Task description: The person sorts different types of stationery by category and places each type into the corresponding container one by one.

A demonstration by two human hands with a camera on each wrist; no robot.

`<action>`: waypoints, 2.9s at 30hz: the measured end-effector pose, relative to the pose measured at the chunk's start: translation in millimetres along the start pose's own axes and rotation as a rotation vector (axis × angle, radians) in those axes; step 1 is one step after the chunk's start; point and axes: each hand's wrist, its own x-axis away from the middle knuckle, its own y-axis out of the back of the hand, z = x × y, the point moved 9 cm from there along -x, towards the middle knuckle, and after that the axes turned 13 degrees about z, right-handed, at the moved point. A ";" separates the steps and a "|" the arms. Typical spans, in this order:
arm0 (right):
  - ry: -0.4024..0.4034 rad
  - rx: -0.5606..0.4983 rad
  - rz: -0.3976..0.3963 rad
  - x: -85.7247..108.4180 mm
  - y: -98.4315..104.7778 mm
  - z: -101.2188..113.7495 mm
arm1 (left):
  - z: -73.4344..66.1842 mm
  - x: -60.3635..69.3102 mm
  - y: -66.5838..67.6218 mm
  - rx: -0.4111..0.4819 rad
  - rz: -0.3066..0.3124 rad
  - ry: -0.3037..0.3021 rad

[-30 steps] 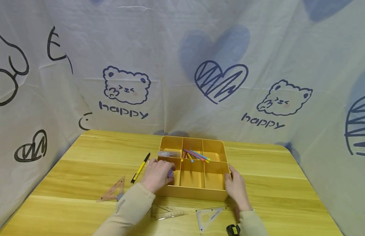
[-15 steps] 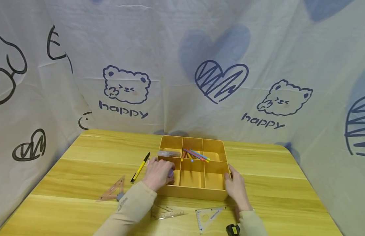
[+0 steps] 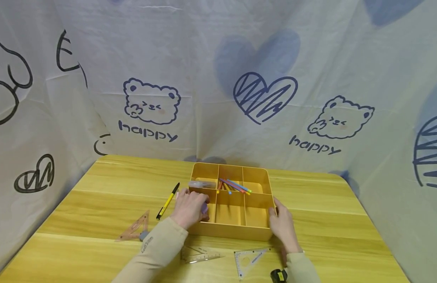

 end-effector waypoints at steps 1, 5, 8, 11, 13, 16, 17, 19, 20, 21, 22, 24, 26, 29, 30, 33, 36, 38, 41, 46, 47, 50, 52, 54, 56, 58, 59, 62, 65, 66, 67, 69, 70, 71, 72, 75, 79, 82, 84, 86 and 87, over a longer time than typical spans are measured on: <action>0.001 0.003 -0.002 0.2 0.0 0.3 | 0.7 0.1 -0.2 0.005 0.002 0.001; -0.003 0.015 -0.006 1.0 -0.5 1.1 | 4.6 -0.2 -2.1 0.047 0.024 -0.001; -0.015 0.015 -0.001 0.9 -1.2 0.6 | 6.6 3.5 1.2 0.103 0.013 -0.025; -0.020 0.009 0.004 1.0 -1.8 0.1 | 8.6 11.9 11.0 0.177 -0.070 -0.054; -0.015 0.007 0.003 1.2 -2.0 0.4 | 12.5 19.1 16.4 0.236 -0.143 -0.043; -0.015 0.000 0.004 2.0 -2.7 -0.2 | 20.4 29.1 18.0 0.288 -0.237 0.016; -0.018 -0.003 0.006 2.3 -3.1 -0.8 | 23.3 31.8 16.3 0.296 -0.250 0.047; -0.023 -0.006 0.007 2.7 -3.5 -1.9 | 27.3 35.4 11.0 0.295 -0.251 0.103; -0.024 -0.007 0.009 2.8 -3.8 -2.0 | 29.1 36.2 7.4 0.304 -0.242 0.124; -0.022 -0.007 0.008 2.9 -3.8 -1.8 | 30.2 36.8 3.8 0.316 -0.233 0.138; -0.024 -0.007 0.009 2.8 -4.0 -2.0 | 31.3 36.7 -0.2 0.336 -0.215 0.150; -0.022 -0.002 0.006 2.8 -3.6 -1.2 | 33.5 35.9 -7.9 0.400 -0.178 0.166; -0.020 -0.001 0.007 2.7 -3.4 -0.1 | 36.0 34.6 -14.4 0.466 -0.145 0.181; -0.024 0.001 0.009 2.5 -2.8 0.0 | 39.0 32.2 -21.0 0.517 -0.090 0.206; -0.026 0.003 0.012 2.1 -2.9 -0.2 | 39.7 31.6 -22.1 0.521 -0.078 0.211; -0.026 0.021 0.011 1.8 -1.6 0.1 | 40.7 29.7 -25.8 0.533 -0.020 0.228; -0.022 0.042 0.005 1.0 0.2 0.8 | 41.0 28.0 -29.1 0.525 0.034 0.239; -0.022 0.052 0.004 0.8 0.7 0.5 | 41.0 27.2 -30.9 0.498 0.064 0.251; -0.025 0.055 0.014 1.2 0.7 -0.3 | 41.7 26.4 -32.3 0.437 0.087 0.274; -0.015 0.076 0.031 2.1 5.6 0.3 | 43.9 25.5 -36.7 0.409 0.117 0.310; -0.014 0.080 0.034 2.8 8.0 0.9 | 43.8 25.2 -37.2 0.408 0.120 0.310; -0.018 0.098 0.050 6.8 17.1 3.6 | 44.7 24.6 -38.6 0.410 0.125 0.314; -0.011 0.100 0.070 10.9 22.9 6.2 | 45.2 24.4 -38.5 0.407 0.124 0.316; 0.006 0.093 0.093 15.5 27.9 8.0 | 45.8 24.5 -38.7 0.409 0.127 0.321; 0.025 0.081 0.117 20.7 31.9 9.4 | 45.9 24.3 -38.5 0.408 0.129 0.322; 0.043 0.069 0.149 25.4 34.0 9.8 | 46.2 24.0 -39.2 0.409 0.133 0.322; 0.052 0.075 0.162 27.7 35.0 10.1 | 46.1 24.1 -39.3 0.410 0.134 0.321; 0.066 0.087 0.207 33.9 36.0 11.2 | 46.6 24.2 -40.2 0.414 0.134 0.319; 0.082 0.101 0.246 38.9 36.2 13.6 | 46.6 24.5 -40.6 0.414 0.131 0.317; 0.092 0.106 0.256 40.9 36.2 14.8 | 46.7 24.5 -40.8 0.413 0.130 0.315; 0.104 0.110 0.268 42.6 36.1 16.4 | 46.8 24.4 -40.7 0.415 0.130 0.315; 0.114 0.122 0.300 46.4 34.9 18.0 | 46.7 24.5 -40.0 0.413 0.129 0.314; 0.109 0.135 0.318 48.5 33.7 17.7 | 46.6 24.3 -39.9 0.412 0.129 0.313; 0.104 0.155 0.336 50.4 31.9 17.1 | 46.5 24.3 -39.7 0.413 0.130 0.314; 0.092 0.174 0.354 52.4 29.7 15.7 | 46.2 24.3 -39.3 0.414 0.130 0.312; 0.083 0.246 0.404 58.1 20.4 13.3 | 45.2 24.3 -39.1 0.421 0.131 0.309; 0.137 0.321 0.446 64.1 7.1 15.9 | 44.3 24.7 -38.5 0.426 0.131 0.303; 0.176 0.368 0.463 66.7 0.5 18.5 | 44.2 24.9 -38.0 0.422 0.129 0.302; 0.199 0.370 0.482 68.6 -2.6 19.3 | 44.5 25.0 -38.0 0.421 0.126 0.302; 0.220 0.360 0.506 69.4 -5.0 18.2 | 44.6 25.2 -38.1 0.417 0.122 0.301; 0.231 0.355 0.520 69.7 -5.7 17.1 | 44.4 25.2 -37.8 0.415 0.117 0.298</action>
